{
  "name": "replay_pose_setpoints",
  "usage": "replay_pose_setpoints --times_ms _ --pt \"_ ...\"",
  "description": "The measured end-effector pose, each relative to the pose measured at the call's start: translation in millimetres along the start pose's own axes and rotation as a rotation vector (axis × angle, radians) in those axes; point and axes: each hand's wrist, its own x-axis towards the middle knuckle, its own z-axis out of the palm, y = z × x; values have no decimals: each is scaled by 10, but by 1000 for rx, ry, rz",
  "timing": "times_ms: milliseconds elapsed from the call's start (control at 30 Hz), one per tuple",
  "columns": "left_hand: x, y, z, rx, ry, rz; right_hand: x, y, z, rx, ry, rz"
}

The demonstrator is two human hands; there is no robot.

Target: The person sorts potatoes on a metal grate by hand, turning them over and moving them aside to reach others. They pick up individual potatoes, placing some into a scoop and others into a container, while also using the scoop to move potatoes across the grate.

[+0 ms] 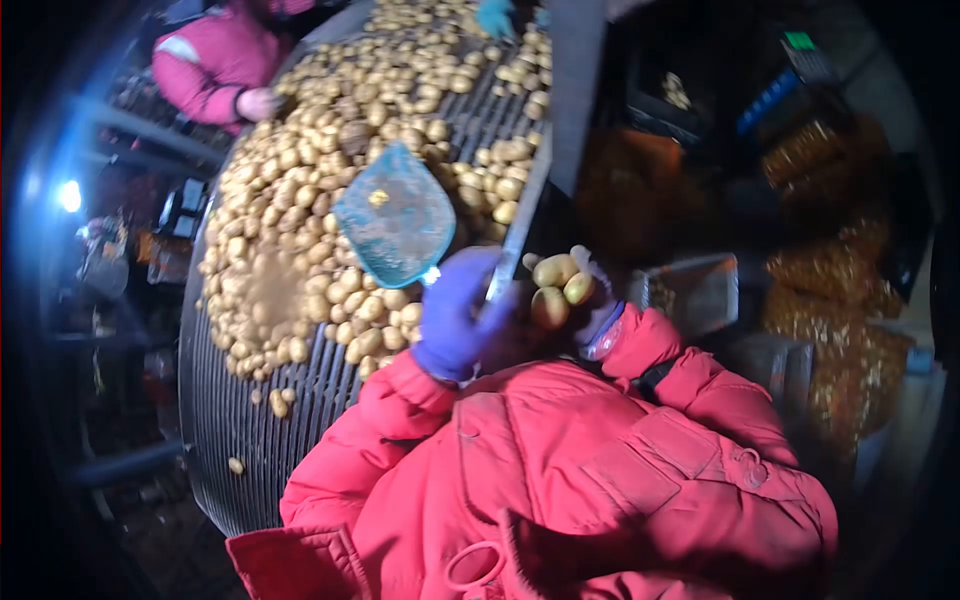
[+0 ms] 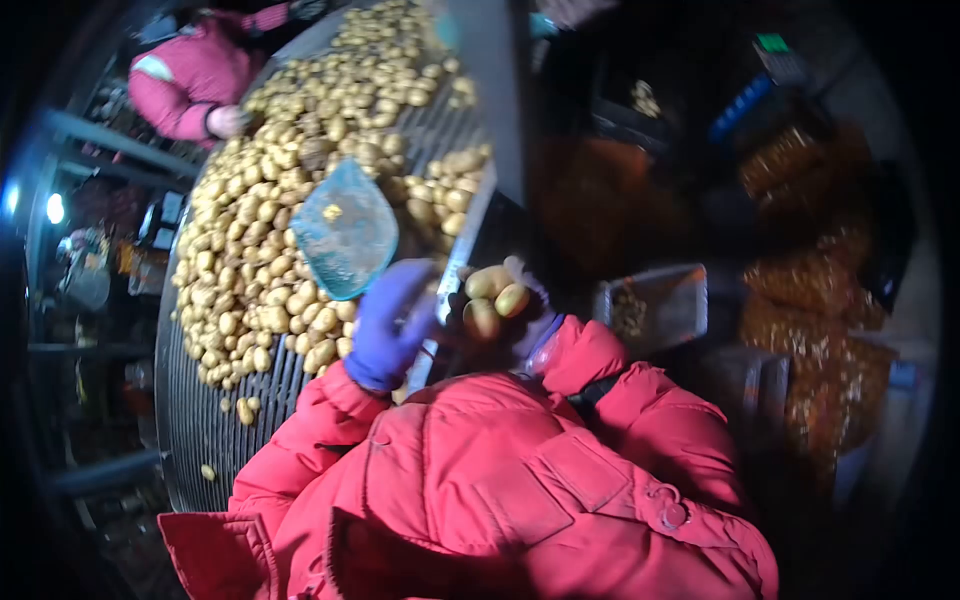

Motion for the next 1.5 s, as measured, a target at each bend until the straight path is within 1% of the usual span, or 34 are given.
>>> replay_pose_setpoints --times_ms 33,67,100,133,167,200,233,300,333,367,400,433,500,567,633,700,733,767,833,867,900,967,1000,1033,1100,1167,1200,1233,1300,1333,1367,1400,1433,1500 --pt "-96 -98 34 30 143 -166 -162 -147 -176 -6 37 -21" --pt "-206 -226 -1 7 172 -358 -350 -293 -296 -2 52 -79" --pt "-325 -380 -30 -294 245 -625 -548 -433 -467 -59 90 -169" --pt "-513 -708 -70 -236 258 -598 -768 -576 -614 -78 116 -238" --pt "-662 -899 -157 -208 213 -695 -993 -687 -703 -50 202 -320" --pt "-778 -1011 -202 -272 242 -771 -1214 -764 -741 -7 395 -431" --pt "-843 -1062 -221 -336 275 -847 -1441 -900 -1071 44 468 -513" --pt "-876 -1049 -240 -446 282 -1023 -1881 -1090 -1427 -11 667 -609" --pt "-876 -1036 -263 -501 288 -1109 -2125 -1192 -1752 31 686 -625" --pt "-825 -974 -229 -602 240 -1184 -2342 -1257 -2028 0 718 -612" --pt "-837 -1066 -195 -701 138 -1244 -2434 -1265 -2177 -6 883 -634" --pt "-846 -1159 -170 -800 35 -1300 -2481 -1243 -2272 -14 998 -636" --pt "-691 -1132 -24 -1322 114 -1357 -2525 -1186 -2421 -29 1177 -612" --pt "-566 -1130 104 -1572 233 -1148 -2429 -1184 -2509 -55 1289 -572" --pt "-431 -1008 82 -1782 200 -1137 -2187 -1227 -2576 -92 1382 -514" --pt "-487 -1262 69 -1806 283 -1083 -1871 -1303 -2576 -218 1267 -381" --pt "-493 -1258 24 -1611 380 -1068 -1703 -1333 -2466 -304 1210 -315" --pt "-456 -1149 -90 -1539 562 -1151 -1560 -1364 -2319 -389 1154 -254" --pt "-622 -1316 -374 -1483 400 -1135 -1161 -1368 -1769 -513 966 -85" --pt "-599 -1159 -425 -1290 634 -1232 -931 -1339 -1447 -573 875 0" --pt "-773 -1216 -551 -1274 494 -1137 -705 -1315 -1197 -632 782 86" --pt "-1020 -1071 -762 -1167 758 -1147 -260 -1271 -846 -756 675 137" --pt "-1249 -1056 -916 -1127 819 -1093 -21 -1234 -722 -814 618 163" --pt "-1509 -1029 -1068 -1086 879 -1041 224 -1186 -657 -941 560 104" --pt "-1886 -807 -1262 -911 1203 -1121 729 -1062 -632 -1182 428 -20" --pt "-2523 -830 -1354 -826 1371 -1056 1256 -873 -728 -1887 227 -498" --pt "-2749 -759 -1337 -730 1467 -1075 1436 -730 -507 -1984 151 -683" --pt "-2956 -667 -1293 -630 1561 -1095 1636 -723 -504 -2248 67 -759" --pt "-3392 -537 -1112 -523 1684 -1153 1909 -615 -466 -2445 18 -691" --pt "-3600 -459 -984 -505 1677 -1194 1966 -530 -429 -2587 85 -507" --pt "-3769 -403 -852 -434 1686 -1248 2050 -516 -517 -2691 18 -603" --pt "-3860 -360 -701 -326 1747 -1289 2168 -538 -754 -2788 -52 -707" --pt "-3886 -303 -557 -217 1802 -1331 2230 -601 -833 -2802 -106 -730" --pt "-3970 -153 -406 -159 1790 -1399 2356 -727 -982 -2827 -214 -776"
